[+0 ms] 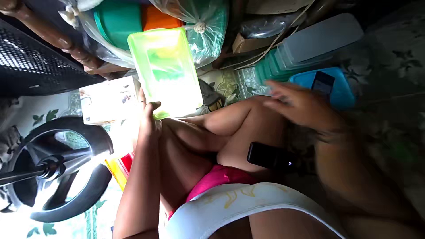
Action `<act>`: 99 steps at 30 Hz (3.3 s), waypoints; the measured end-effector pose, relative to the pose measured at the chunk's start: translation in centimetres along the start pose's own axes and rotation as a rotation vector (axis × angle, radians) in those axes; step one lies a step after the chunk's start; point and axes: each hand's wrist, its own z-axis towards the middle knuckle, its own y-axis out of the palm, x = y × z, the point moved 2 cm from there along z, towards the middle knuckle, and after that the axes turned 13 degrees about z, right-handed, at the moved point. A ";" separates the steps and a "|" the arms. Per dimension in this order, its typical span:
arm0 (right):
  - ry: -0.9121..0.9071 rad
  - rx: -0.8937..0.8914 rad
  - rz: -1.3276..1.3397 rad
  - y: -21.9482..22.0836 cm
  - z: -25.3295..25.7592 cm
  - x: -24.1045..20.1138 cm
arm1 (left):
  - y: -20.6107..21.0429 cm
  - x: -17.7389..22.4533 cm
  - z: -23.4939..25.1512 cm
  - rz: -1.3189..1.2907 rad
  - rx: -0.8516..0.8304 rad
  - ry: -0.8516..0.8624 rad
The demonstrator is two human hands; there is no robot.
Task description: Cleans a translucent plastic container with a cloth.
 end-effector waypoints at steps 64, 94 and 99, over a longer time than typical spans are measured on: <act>-0.180 0.619 0.107 10.4 14.0 1.2 | 0.4 -2.1 0.8 0.467 -0.117 0.225; -0.070 0.556 0.257 9.8 19.4 -2.4 | -0.1 -1.8 0.3 0.365 -0.095 0.164; 0.388 0.523 1.174 9.5 16.2 3.1 | -0.8 -1.7 0.2 -0.017 0.027 0.082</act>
